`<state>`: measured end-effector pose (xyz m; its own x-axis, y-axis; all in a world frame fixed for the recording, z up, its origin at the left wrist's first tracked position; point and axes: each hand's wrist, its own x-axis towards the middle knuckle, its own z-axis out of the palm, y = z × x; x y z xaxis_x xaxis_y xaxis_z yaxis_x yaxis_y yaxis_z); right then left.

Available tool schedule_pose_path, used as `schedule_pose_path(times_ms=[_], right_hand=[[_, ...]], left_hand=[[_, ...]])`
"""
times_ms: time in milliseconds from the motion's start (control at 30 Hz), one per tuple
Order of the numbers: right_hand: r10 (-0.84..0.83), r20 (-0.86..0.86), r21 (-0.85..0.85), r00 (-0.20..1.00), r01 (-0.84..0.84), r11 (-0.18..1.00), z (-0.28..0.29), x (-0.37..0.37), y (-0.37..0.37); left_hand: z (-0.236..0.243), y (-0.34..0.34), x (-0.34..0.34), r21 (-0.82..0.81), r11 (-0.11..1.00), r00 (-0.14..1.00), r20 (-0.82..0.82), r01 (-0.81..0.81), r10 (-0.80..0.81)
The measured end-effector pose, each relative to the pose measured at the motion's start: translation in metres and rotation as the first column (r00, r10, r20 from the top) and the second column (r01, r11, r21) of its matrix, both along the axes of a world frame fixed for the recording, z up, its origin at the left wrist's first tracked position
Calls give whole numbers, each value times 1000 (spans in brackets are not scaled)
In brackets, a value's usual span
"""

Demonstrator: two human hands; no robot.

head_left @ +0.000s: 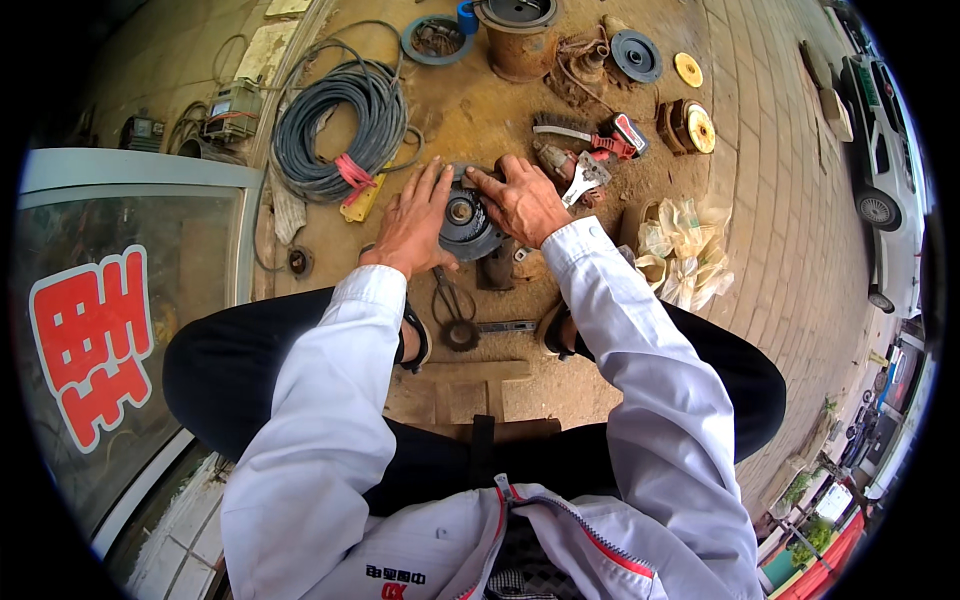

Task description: The person sits on the ground and uses a wrench to tighten a nut on a circular metal part. They then search through a bowl of tools, select a metal rod, and insert it into the part, adjusting it by hand.

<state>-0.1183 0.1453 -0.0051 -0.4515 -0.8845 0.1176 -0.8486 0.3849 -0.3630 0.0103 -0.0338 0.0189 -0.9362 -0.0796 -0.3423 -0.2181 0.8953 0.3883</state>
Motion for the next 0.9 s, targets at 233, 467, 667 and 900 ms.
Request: schedule_pose_path(times_ms=[233, 467, 667, 900], right_hand=[[-463, 192, 44, 865, 464, 885, -8, 66, 15], [-657, 370, 66, 657, 687, 724, -17, 143, 12], [-584, 223, 11, 781, 597, 802, -17, 85, 18], [-331, 160, 100, 930, 318, 943, -4, 37, 36]], left_hand=[[2, 0, 1, -9, 1000, 1000, 10, 10, -10], [-2, 7, 7, -50, 998, 999, -10, -43, 42], [-6, 67, 20, -55, 857, 858, -2, -513, 514], [6, 15, 8, -76, 991, 994, -5, -106, 106]])
